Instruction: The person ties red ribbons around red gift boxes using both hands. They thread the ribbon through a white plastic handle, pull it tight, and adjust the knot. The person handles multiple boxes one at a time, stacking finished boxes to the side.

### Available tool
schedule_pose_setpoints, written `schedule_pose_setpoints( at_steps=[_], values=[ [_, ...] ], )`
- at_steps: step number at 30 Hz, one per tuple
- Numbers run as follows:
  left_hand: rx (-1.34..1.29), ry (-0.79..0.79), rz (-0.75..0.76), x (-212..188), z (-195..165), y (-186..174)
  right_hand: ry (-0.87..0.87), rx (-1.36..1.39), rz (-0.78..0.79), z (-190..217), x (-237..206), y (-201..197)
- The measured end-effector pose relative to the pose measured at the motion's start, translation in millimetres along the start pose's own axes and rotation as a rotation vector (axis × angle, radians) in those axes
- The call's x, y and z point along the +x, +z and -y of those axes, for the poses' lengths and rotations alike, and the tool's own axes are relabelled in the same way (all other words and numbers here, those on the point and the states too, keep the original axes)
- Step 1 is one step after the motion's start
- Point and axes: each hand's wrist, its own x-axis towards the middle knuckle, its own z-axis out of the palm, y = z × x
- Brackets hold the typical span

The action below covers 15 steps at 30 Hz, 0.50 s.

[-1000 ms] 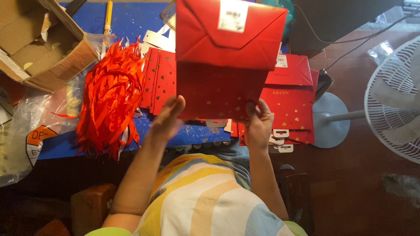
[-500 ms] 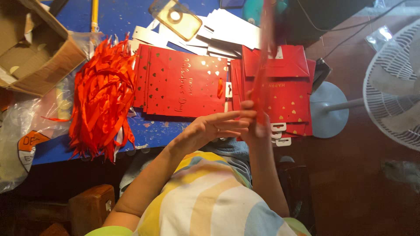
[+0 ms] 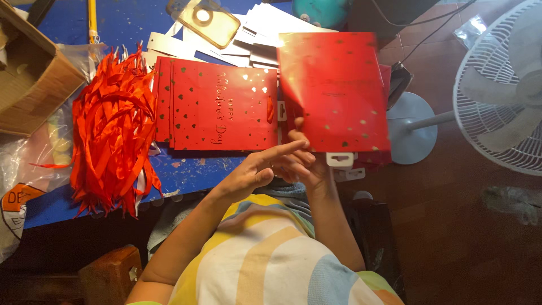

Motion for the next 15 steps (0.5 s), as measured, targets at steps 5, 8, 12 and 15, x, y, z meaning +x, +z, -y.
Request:
schedule_pose_setpoints(
  at_steps=[5, 8, 12, 15],
  values=[
    [0.003, -0.04, -0.021, 3, 9, -4, -0.416, -0.048, -0.459, 55, -24, 12],
    [0.034, -0.048, -0.037, 6, 19, -10, -0.5, -0.524, -0.298, 84, -47, 20],
    [0.016, -0.047, -0.036, 17, 37, -15, -0.662, -1.111, -0.714, 103, -67, 28],
    [-0.055, -0.124, -0.124, 27, 54, -14, -0.689, -1.479, -1.066, 108, -72, 33]
  ],
)
